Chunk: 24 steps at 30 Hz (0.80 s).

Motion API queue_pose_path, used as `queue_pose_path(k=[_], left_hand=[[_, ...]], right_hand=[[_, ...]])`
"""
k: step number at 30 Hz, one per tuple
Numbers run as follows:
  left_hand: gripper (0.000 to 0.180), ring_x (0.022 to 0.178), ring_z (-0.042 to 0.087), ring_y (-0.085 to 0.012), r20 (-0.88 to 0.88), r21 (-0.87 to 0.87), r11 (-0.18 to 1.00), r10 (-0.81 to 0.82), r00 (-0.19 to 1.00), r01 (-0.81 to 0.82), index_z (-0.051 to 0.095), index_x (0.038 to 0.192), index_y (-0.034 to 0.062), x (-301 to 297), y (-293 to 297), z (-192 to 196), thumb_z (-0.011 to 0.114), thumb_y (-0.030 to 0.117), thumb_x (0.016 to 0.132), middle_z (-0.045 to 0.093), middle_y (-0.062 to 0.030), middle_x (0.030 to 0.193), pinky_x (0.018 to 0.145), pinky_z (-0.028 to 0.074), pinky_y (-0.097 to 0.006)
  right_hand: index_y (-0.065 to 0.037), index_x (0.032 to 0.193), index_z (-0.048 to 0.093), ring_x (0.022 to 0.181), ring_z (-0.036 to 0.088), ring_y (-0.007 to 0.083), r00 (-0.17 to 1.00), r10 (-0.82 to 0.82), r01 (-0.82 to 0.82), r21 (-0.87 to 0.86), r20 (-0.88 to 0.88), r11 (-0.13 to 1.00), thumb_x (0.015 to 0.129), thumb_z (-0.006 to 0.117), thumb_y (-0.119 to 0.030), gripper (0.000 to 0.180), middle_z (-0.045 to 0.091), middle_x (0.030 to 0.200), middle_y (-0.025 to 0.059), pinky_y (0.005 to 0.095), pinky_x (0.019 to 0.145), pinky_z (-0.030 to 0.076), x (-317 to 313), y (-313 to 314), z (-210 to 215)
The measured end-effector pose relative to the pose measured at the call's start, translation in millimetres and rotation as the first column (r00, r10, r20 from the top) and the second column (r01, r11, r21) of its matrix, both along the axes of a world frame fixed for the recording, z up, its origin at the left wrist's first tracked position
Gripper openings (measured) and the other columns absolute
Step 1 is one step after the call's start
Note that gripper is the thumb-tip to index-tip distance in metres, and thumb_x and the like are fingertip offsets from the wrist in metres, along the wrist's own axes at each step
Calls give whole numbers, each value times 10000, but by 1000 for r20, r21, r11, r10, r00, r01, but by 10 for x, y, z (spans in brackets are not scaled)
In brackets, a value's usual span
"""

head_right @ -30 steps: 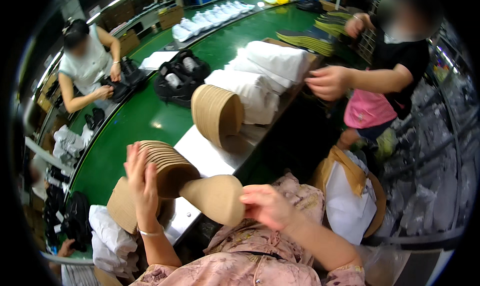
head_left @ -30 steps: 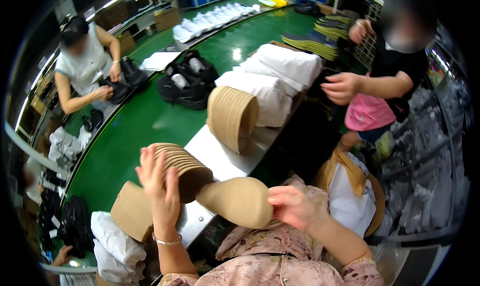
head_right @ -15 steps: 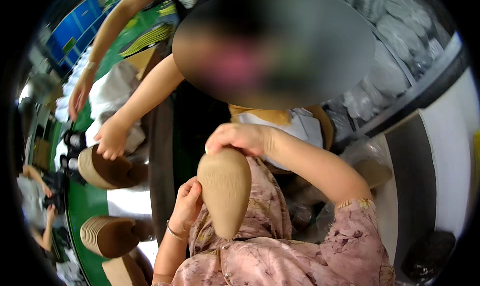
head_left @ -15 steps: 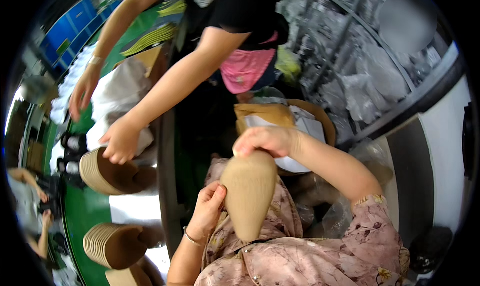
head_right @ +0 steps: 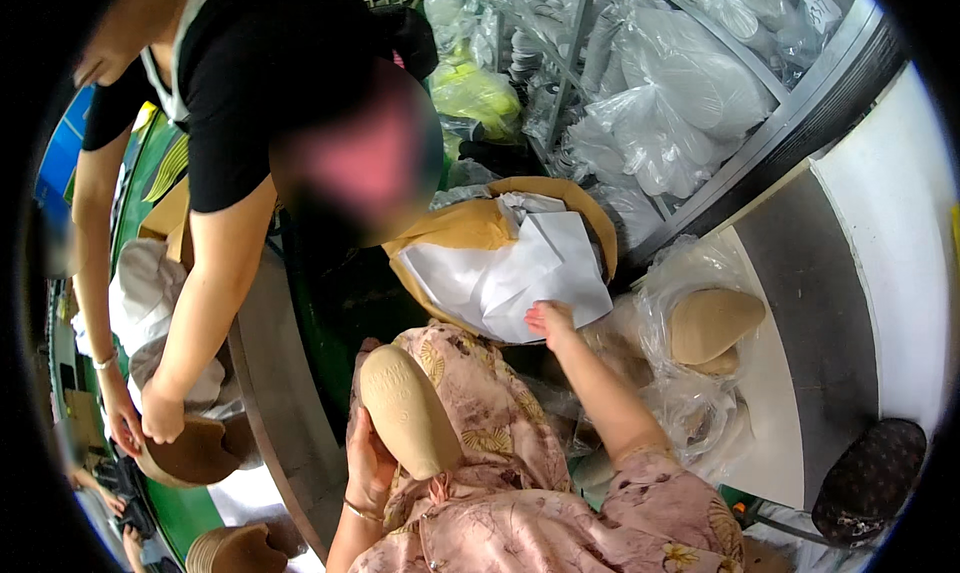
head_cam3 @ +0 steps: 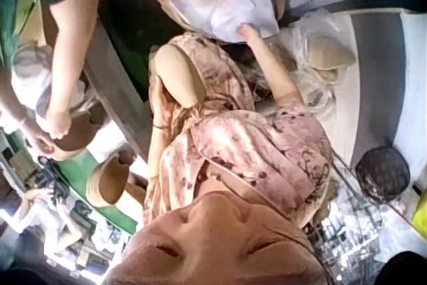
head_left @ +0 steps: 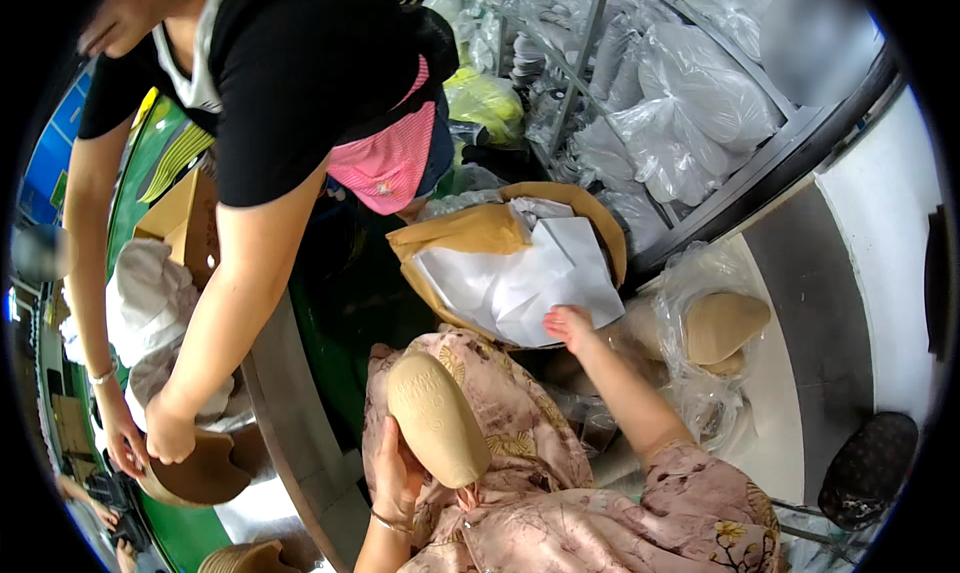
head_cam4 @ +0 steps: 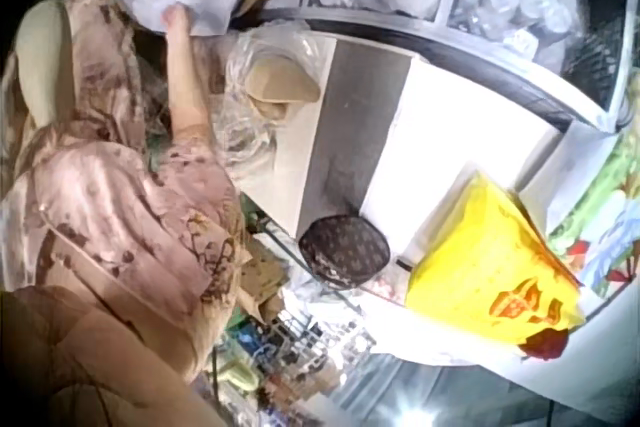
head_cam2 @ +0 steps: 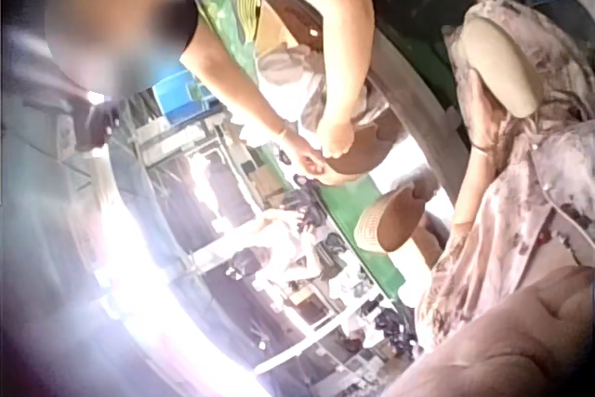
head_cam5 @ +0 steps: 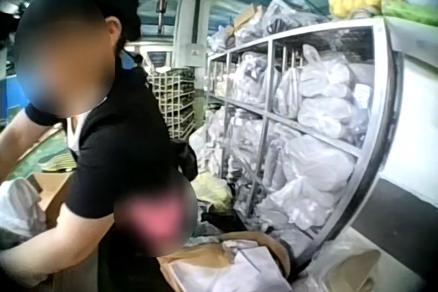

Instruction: The person takes shoe components from a stack, wraps them individually in white paper, and places them into a cardboard box.

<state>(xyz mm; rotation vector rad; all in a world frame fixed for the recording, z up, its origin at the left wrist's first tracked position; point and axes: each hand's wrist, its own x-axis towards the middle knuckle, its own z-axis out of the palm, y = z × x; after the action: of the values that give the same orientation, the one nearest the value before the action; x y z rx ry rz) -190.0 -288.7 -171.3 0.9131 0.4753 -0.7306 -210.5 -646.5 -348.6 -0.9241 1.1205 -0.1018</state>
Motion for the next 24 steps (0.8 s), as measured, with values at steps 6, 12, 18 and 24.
queue_pose_path(k=[6,12,18,24], left_hand=[[488,1163,475,-223,-64,72,997,18,998,-13,430,1290,41,96,-79,-195,434,385,943,494,-81,1284,978,372,-375],[491,1132,496,-232,-122,171,985,17,992,4,454,1267,37,170,-124,-288,440,400,937,522,-83,1251,966,385,-380],[529,1192,439,-268,-227,185,982,20,974,23,386,1329,90,296,-20,-511,486,396,910,450,-104,1316,992,347,-455],[471,1172,463,-258,-340,258,966,81,937,11,424,1308,74,552,-232,-237,495,333,921,480,-98,1293,964,397,-429]], right_hand=[[-33,937,551,686,620,259,937,-345,337,-123,-58,934,795,594,-111,168,613,794,119,383,587,502,508,-126,-639],[-37,867,620,722,601,310,939,-256,-71,-859,-228,507,723,622,-79,150,604,792,156,390,679,482,906,-713,-1114],[-132,962,678,1157,406,347,838,160,-537,-841,-521,73,760,582,-88,227,441,1282,136,411,892,427,1662,-993,-534],[-146,1101,634,1367,137,348,515,357,-834,-551,-779,0,831,508,-121,299,119,1500,104,514,980,348,2218,-1013,-287]])
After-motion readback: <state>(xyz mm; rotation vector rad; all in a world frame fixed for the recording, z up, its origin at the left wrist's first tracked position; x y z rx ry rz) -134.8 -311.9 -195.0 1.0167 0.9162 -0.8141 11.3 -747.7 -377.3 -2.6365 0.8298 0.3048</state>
